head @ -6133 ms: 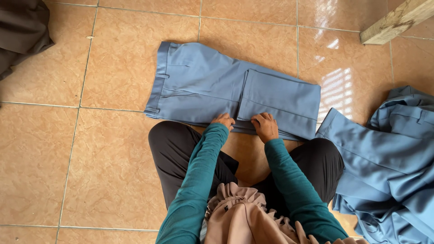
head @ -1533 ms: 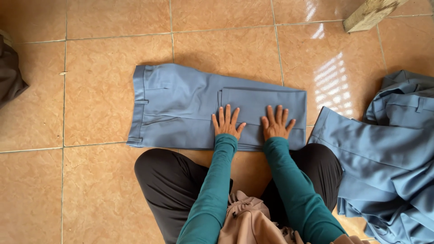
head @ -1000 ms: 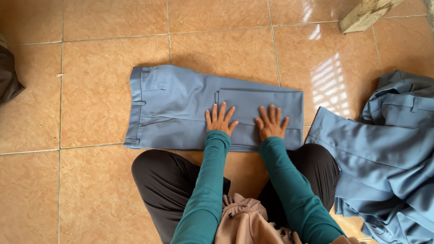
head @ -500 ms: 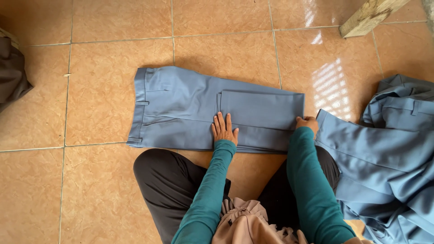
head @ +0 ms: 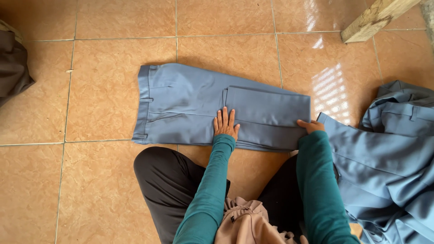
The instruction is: The person is sitting on the floor and folding multiple pairs of blue pants from a pile into neat stacks.
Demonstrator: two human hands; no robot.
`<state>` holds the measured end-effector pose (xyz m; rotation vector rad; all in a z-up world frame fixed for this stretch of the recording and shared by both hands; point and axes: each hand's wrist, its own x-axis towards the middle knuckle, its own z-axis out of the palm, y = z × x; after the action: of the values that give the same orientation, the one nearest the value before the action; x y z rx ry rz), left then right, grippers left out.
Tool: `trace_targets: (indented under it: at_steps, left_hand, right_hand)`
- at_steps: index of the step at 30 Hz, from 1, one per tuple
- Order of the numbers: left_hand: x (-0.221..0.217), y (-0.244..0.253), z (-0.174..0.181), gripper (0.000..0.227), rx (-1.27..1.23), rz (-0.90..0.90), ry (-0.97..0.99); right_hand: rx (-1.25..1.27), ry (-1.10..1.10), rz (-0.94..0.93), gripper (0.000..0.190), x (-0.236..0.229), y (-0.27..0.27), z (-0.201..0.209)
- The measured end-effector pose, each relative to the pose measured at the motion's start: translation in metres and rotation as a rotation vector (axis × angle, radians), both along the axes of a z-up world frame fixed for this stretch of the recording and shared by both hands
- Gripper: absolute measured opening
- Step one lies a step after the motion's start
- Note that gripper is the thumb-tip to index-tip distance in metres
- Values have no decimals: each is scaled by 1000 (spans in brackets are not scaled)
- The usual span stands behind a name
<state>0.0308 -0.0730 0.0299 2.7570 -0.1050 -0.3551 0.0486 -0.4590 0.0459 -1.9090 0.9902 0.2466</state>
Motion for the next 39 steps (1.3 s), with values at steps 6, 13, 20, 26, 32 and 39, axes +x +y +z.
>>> trace_targets:
  at_steps: [6, 13, 20, 26, 32, 39]
  left_hand:
    - [9, -3, 8, 69, -6, -28, 48]
    - [-6, -36, -15, 69, -136, -43, -4]
    - [-100, -50, -31, 75, -510, 58, -206]
    - [-120, -65, -16, 103, -573, 104, 27]
    - [-123, -99, -52, 91, -602, 188, 167]
    - [-117, -96, -91, 74, -1048, 527, 216]
  right_hand:
    - [295, -207, -97, 62, -19, 26, 94]
    - [323, -354, -113, 73, -12, 62, 171]
    - [580, -670, -194, 50, -3, 123, 230]
    - [720, -796, -157, 42, 43, 182, 187]
    - [793, -761, -2, 47, 80, 291, 126]
    - [552, -473, 479, 57, 26, 368, 123]
